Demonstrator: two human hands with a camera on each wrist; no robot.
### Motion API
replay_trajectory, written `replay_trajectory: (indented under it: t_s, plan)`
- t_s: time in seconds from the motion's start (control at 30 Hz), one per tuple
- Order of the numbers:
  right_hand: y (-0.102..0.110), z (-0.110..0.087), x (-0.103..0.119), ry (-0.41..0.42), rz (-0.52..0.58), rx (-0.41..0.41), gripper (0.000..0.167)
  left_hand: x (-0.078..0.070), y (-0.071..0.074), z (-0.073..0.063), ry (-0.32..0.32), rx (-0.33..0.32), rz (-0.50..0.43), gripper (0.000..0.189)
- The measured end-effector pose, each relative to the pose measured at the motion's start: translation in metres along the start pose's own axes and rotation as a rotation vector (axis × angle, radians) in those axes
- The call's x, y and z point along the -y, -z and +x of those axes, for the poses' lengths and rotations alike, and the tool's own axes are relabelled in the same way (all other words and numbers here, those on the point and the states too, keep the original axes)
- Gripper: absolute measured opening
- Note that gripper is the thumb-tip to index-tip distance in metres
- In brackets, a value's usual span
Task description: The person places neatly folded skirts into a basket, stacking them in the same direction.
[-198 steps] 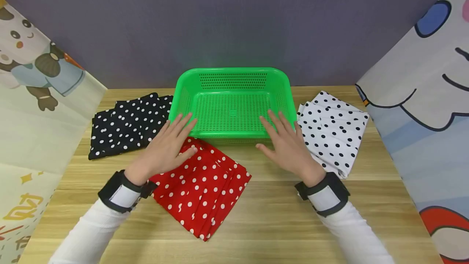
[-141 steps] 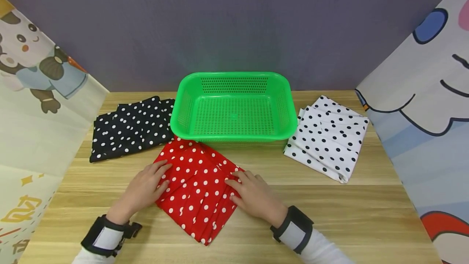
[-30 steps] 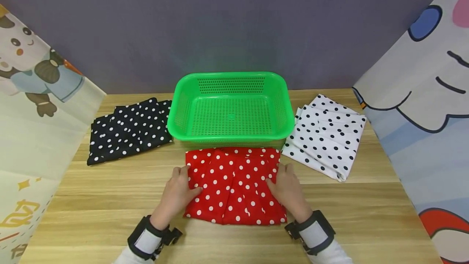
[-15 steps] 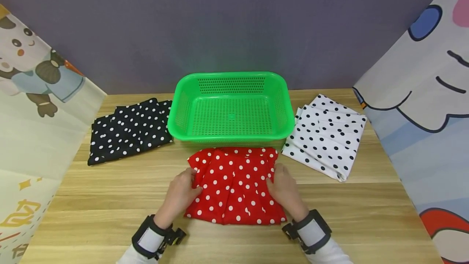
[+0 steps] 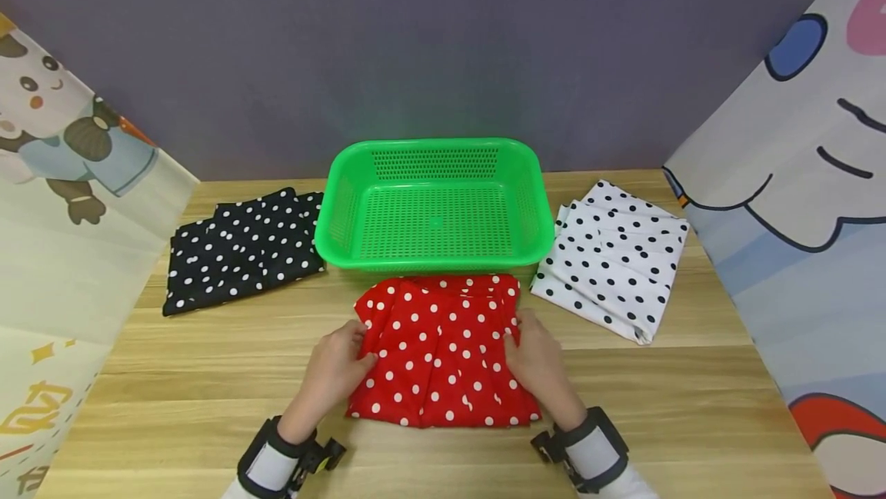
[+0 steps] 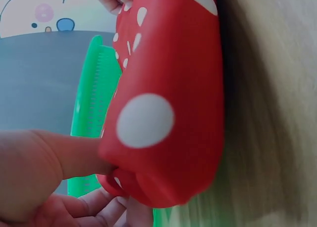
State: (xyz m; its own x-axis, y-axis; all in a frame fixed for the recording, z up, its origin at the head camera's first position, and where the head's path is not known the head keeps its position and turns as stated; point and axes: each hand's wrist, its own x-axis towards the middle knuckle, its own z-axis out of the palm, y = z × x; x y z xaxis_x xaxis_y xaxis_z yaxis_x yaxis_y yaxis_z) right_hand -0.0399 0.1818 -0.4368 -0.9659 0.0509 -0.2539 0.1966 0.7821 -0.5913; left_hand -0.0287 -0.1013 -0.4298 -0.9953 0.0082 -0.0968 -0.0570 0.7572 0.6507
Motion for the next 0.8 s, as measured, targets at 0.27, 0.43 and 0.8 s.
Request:
replay_trajectory:
  t_s: [0.27,0.43,0.8]
  plan:
    - [0.007,-0.011,0.006,0.017,0.019,-0.046,0.036,-0.004,0.008,-0.009,-0.006,-0.019,-0.032,0.032]
    - [0.011,-0.019,0.008,0.055,0.025,-0.05,0.034,-0.007,0.013,-0.015,-0.021,-0.018,-0.03,0.029]
    - [0.025,-0.023,0.017,0.077,0.026,-0.067,0.035,-0.019,0.026,-0.021,-0.1,-0.063,-0.014,0.031]
